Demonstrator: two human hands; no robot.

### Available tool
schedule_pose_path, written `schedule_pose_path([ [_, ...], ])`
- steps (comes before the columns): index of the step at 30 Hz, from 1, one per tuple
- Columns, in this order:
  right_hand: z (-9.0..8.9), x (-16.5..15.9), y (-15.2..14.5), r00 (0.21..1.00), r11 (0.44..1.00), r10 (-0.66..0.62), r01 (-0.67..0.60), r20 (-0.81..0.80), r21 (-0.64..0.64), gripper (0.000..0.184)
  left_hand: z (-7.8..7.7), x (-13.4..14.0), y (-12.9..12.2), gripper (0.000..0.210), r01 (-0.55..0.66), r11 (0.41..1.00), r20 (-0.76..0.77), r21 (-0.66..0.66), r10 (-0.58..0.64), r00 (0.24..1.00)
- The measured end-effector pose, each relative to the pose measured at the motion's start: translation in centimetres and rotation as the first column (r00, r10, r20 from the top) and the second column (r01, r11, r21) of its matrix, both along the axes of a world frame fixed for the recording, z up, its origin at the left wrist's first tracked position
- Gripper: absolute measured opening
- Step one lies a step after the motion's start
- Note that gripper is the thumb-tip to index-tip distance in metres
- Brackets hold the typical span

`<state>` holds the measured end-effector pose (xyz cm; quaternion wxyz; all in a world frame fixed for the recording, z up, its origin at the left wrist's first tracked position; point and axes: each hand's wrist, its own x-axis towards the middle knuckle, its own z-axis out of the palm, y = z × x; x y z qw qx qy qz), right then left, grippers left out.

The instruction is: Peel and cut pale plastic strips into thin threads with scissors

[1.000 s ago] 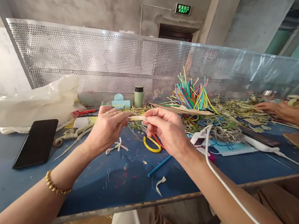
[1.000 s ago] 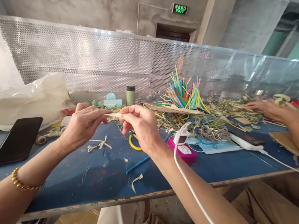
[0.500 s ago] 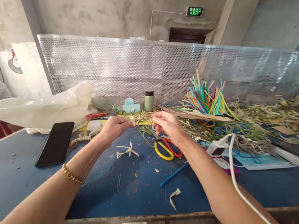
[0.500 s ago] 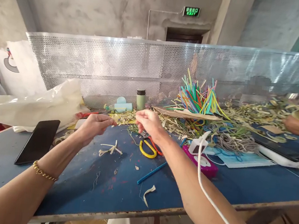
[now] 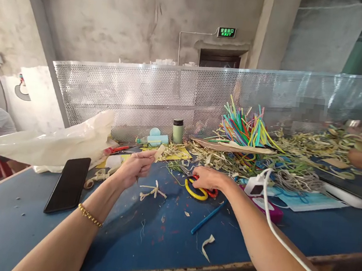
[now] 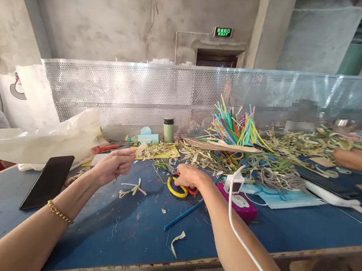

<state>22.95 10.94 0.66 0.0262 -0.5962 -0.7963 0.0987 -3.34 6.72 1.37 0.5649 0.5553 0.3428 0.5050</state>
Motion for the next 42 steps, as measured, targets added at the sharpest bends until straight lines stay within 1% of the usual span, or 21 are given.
schedule_pose_path([
  [2,0.1,0.4,0.2,0.996,0.999,-0.036,0.035,-0.082,-0.019,0.013,0.0,0.1,-0.2,0.024,0.056,0.998,0.021,-0.007,-0.056,0.998],
  [5,0.3,0.9,0.2,0.954,0.985,-0.118,0.078,-0.277,-0.151,0.016,-0.1,0.1,-0.1,0.021,0.124,0.992,0.051,0.001,-0.124,0.991],
  [7,0.5,1.2,0.2,0.911,0.975,-0.167,0.096,-0.378,-0.200,0.020,-0.3,0.0,0.1,0.017,0.127,0.992,0.079,-0.002,-0.126,0.989],
  [8,0.6,1.4,0.2,0.898,0.976,-0.182,0.114,-0.401,-0.188,0.021,-0.4,-0.1,0.3,0.016,0.112,0.994,0.097,-0.005,-0.111,0.989],
  [11,0.9,1.8,0.4,0.917,0.986,-0.167,0.148,-0.362,-0.079,0.023,-0.5,-0.4,0.9,0.021,0.036,0.999,0.148,-0.014,-0.033,0.988],
  [13,0.9,2.0,0.7,0.928,0.992,-0.120,0.124,-0.353,-0.012,0.020,-0.5,-0.7,1.2,0.025,-0.018,1.000,0.182,-0.014,0.021,0.983],
  [14,0.9,2.1,0.8,0.923,0.996,-0.081,0.092,-0.376,0.013,0.024,-0.4,-0.9,1.4,0.026,-0.042,0.999,0.199,-0.014,0.044,0.979],
  [16,0.9,2.2,0.8,0.907,0.998,-0.005,0.033,-0.422,0.058,0.042,-0.4,-1.4,1.6,0.029,-0.092,0.996,0.232,-0.012,0.093,0.968],
  [17,0.9,2.3,0.8,0.912,0.997,0.013,0.021,-0.410,0.076,0.051,-0.4,-1.6,1.7,0.029,-0.117,0.993,0.244,-0.012,0.116,0.963],
  [19,1.2,2.5,0.5,0.957,0.992,-0.010,0.045,-0.291,0.115,0.059,-0.4,-1.9,1.9,0.028,-0.155,0.988,0.254,-0.015,0.154,0.955],
  [21,1.6,2.9,0.2,0.989,0.978,-0.082,0.104,-0.126,0.180,0.052,-0.4,-2.1,2.0,0.026,-0.171,0.985,0.247,-0.020,0.171,0.954],
  [23,2.2,3.4,-0.2,0.988,0.956,-0.149,0.157,-0.051,0.246,0.041,-0.4,-2.0,1.9,0.025,-0.184,0.983,0.227,-0.022,0.184,0.956],
  [26,2.9,3.9,-0.6,0.965,0.905,-0.217,0.254,-0.145,0.342,0.036,-0.4,-1.6,1.8,0.026,-0.253,0.968,0.187,0.002,0.248,0.951],
  [30,3.1,3.1,-0.5,0.937,0.866,-0.141,0.274,-0.320,0.419,0.042,-0.3,-1.0,1.4,0.029,-0.330,0.944,0.170,0.030,0.320,0.932],
  [34,2.1,1.3,-0.3,0.935,0.878,-0.094,0.240,-0.341,0.414,0.042,-0.4,-0.9,1.4,0.032,-0.347,0.937,0.171,0.041,0.335,0.927],
  [36,1.5,0.6,-0.3,0.947,0.903,-0.062,0.188,-0.315,0.387,0.043,-0.4,-0.9,1.5,0.034,-0.361,0.931,0.170,0.044,0.349,0.921],
  [38,1.1,0.2,-0.5,0.938,0.935,-0.004,0.126,-0.347,0.330,0.047,-0.5,-0.9,1.6,0.038,-0.373,0.926,0.171,0.056,0.359,0.918],
  [39,1.1,0.1,-0.7,0.912,0.960,0.045,0.074,-0.407,0.272,0.050,-0.5,-0.9,1.6,0.041,-0.374,0.925,0.170,0.064,0.360,0.918],
  [40,1.1,-0.1,-0.9,0.862,0.981,0.096,0.003,-0.497,0.195,0.052,-0.4,-0.8,1.5,0.044,-0.372,0.926,0.167,0.071,0.357,0.919],
  [41,1.1,-0.2,-1.2,0.790,0.990,0.134,-0.085,-0.598,0.110,0.052,-0.4,-0.7,1.5,0.046,-0.365,0.928,0.163,0.076,0.349,0.923],
  [42,1.2,-0.4,-1.5,0.706,0.983,0.151,-0.184,-0.692,0.026,0.051,-0.4,-0.6,1.4,0.049,-0.352,0.933,0.159,0.078,0.337,0.928],
])
